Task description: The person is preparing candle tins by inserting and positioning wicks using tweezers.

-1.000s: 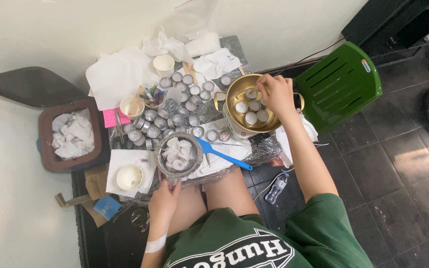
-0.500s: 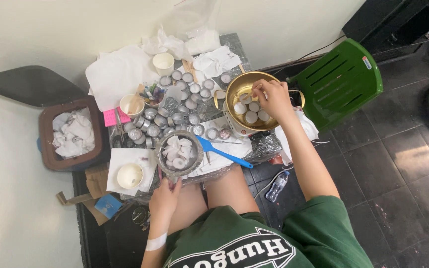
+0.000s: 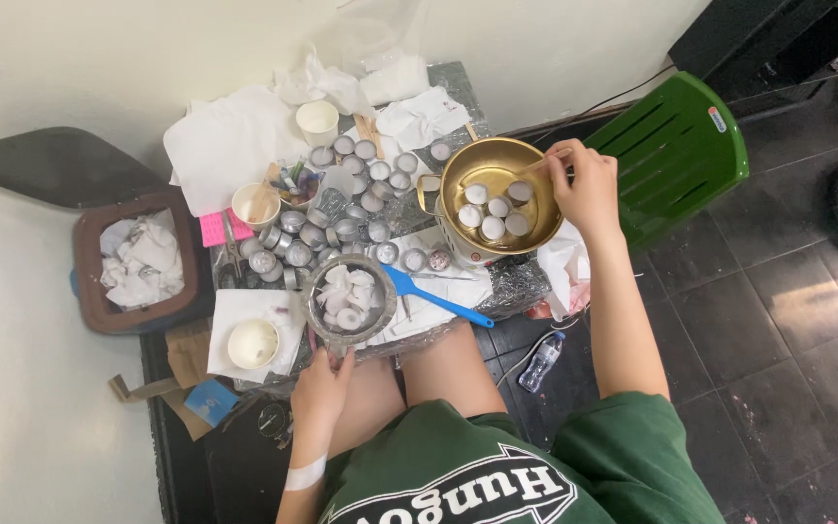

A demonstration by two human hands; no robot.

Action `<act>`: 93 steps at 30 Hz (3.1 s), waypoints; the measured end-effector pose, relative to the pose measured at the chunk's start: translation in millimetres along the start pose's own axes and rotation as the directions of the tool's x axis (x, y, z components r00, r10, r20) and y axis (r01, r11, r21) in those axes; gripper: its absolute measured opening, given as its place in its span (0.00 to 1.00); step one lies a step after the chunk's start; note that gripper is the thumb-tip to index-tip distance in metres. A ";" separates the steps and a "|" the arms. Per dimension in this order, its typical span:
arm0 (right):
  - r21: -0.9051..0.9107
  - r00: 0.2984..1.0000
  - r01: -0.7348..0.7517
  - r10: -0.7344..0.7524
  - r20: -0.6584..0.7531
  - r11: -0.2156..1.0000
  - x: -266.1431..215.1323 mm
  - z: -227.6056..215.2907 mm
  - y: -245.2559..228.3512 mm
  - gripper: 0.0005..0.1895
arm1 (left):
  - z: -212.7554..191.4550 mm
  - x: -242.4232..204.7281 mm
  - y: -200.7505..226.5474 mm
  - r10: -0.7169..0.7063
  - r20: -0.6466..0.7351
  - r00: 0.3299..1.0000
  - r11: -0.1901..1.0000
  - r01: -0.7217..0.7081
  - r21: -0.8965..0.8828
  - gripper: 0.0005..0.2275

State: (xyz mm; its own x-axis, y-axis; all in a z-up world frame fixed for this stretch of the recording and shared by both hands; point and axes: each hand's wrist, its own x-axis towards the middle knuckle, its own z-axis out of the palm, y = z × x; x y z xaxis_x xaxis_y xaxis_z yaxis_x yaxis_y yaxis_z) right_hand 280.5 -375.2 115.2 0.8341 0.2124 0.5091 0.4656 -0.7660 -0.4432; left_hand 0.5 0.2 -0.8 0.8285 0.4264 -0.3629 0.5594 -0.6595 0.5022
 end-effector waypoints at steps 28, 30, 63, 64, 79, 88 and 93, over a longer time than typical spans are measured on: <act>0.002 1.000 -0.016 0.016 0.021 1.000 -15.1 -1.0 -1.5 0.02 | 2.1 0.4 -3.6 0.044 -0.028 0.999 0.999 -0.044 0.001 0.21; -0.040 0.997 -0.072 0.072 0.007 0.997 -20.6 -12.0 -9.0 0.02 | 2.0 0.9 -4.2 0.024 -0.006 1.000 1.000 -0.024 -0.008 0.21; 0.165 0.975 -0.096 0.059 0.214 0.982 -29.1 18.0 -30.9 0.02 | -2.6 -1.3 1.9 0.034 -0.014 0.999 0.999 -0.034 -0.013 0.21; 0.165 0.975 -0.095 0.058 0.214 0.982 -28.3 16.1 -34.6 0.02 | -2.0 -1.1 0.8 0.033 -0.015 0.999 0.999 -0.034 -0.014 0.21; 0.020 0.994 0.022 -0.024 0.108 1.000 -53.4 9.3 -64.3 0.02 | -2.9 -1.5 2.2 0.048 -0.024 0.999 0.999 -0.049 -0.021 0.20; 0.025 0.994 0.013 -0.016 0.106 1.000 -51.3 7.1 -68.9 0.03 | -2.8 -1.3 1.1 0.038 -0.019 0.999 0.999 -0.039 -0.031 0.20; -0.012 0.989 -0.032 0.034 0.146 0.999 -49.2 4.5 -70.3 0.02 | 1.8 0.0 -3.4 0.061 -0.038 0.997 0.998 -0.061 -0.011 0.20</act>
State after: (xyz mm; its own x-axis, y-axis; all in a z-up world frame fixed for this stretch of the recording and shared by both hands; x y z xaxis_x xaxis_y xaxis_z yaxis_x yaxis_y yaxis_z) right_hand 208.0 -329.0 118.0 0.8836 0.2727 0.3805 0.4347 -0.7797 -0.4506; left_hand -1.4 1.3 -3.9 0.8614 0.4086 -0.3016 0.5077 -0.6774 0.5323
